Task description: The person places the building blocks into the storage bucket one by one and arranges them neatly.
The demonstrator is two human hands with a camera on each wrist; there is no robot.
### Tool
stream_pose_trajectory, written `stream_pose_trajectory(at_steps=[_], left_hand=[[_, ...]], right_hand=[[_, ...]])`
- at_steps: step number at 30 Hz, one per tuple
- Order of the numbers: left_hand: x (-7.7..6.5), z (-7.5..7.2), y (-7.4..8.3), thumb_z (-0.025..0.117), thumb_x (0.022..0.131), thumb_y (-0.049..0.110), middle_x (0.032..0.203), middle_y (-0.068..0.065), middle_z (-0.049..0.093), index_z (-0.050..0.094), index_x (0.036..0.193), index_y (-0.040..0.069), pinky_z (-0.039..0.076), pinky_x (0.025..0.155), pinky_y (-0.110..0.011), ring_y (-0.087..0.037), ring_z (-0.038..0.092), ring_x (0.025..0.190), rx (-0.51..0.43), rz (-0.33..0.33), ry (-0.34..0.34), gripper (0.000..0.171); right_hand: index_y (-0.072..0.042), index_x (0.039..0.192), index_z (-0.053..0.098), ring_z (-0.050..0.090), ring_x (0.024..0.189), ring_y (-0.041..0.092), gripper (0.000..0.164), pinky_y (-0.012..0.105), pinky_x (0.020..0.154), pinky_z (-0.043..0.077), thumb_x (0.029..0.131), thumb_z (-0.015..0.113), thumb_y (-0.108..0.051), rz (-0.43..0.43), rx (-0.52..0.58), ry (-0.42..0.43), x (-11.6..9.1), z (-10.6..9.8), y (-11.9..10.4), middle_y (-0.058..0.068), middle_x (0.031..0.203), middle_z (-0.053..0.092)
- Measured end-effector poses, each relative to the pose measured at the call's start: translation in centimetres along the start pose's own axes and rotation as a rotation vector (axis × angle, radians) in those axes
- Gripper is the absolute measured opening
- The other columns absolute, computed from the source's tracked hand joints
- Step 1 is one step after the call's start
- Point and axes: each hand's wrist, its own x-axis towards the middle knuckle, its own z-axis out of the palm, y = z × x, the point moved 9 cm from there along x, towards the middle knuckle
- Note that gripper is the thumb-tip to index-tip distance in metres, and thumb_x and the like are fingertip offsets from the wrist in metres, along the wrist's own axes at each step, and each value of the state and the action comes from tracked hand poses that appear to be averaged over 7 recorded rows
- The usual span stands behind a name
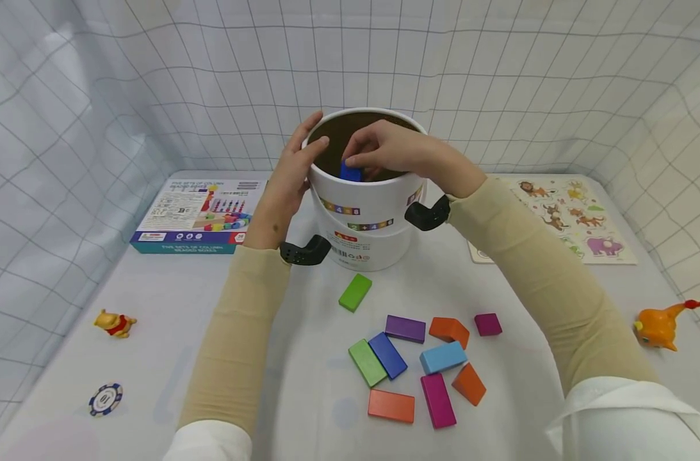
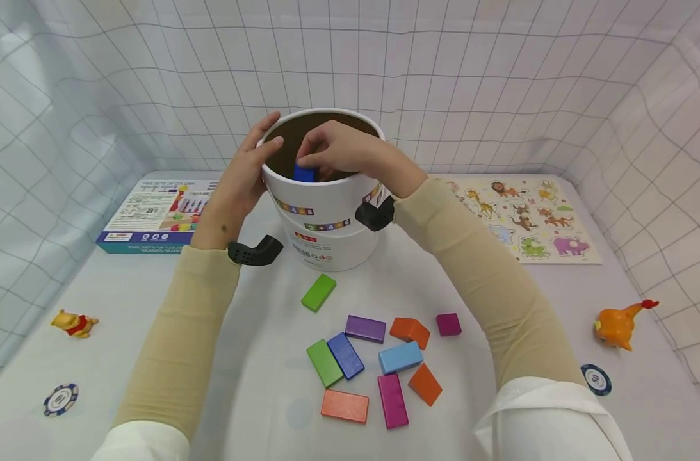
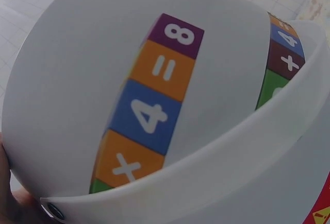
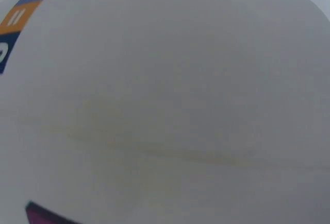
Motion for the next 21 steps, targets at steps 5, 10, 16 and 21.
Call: stream_pose_trajectory(at_steps=[5, 10, 16, 21], left_hand=[[0.0, 0.0, 0.1, 0.049, 0.091, 0.028, 0.139, 0.010, 0.026, 0.036, 0.133, 0.037, 0.016, 0.102, -0.051, -0.015, 0.026, 0.124, -0.018, 0.006, -0.004, 0.046], [0.3, 0.2, -0.2, 0.050, 0.090, 0.029, 0.139, 0.010, 0.026, 0.036, 0.133, 0.037, 0.016, 0.102, -0.051, -0.016, 0.025, 0.125, -0.023, -0.005, -0.003, 0.046], [0.4, 0.4, -0.7, 0.050, 0.090, 0.028, 0.141, 0.009, 0.024, 0.035, 0.134, 0.037, 0.016, 0.102, -0.052, -0.018, 0.025, 0.125, -0.011, -0.021, -0.007, 0.047], [0.5, 0.2, -0.2, 0.050, 0.090, 0.030, 0.140, 0.011, 0.024, 0.035, 0.133, 0.038, 0.014, 0.102, -0.052, -0.016, 0.023, 0.125, -0.016, 0.004, -0.006, 0.047]], right_hand=[[-0.002, 0.098, 0.061, 0.062, 0.083, 0.018, 0.019, 0.029, 0.074, 0.049, 0.089, 0.052, -0.016, -0.033, 0.016, 0.004, 0.0, 0.1, -0.3, 0.010, 0.097, 0.062], [0.002, 0.099, 0.059, 0.062, 0.083, 0.022, 0.020, 0.032, 0.077, 0.049, 0.088, 0.054, -0.015, -0.189, 0.262, 0.250, -1.8, -1.9, -0.8, 0.016, 0.096, 0.061], [0.003, 0.097, 0.060, 0.062, 0.082, 0.022, 0.016, 0.029, 0.077, 0.049, 0.088, 0.054, -0.009, -0.394, 0.401, 0.482, -8.2, -2.2, -0.6, 0.014, 0.092, 0.061], [0.000, 0.099, 0.060, 0.061, 0.084, 0.022, 0.016, 0.029, 0.077, 0.049, 0.088, 0.054, -0.010, -0.348, 0.355, 0.415, -11.7, 1.2, 2.8, 0.011, 0.094, 0.062]])
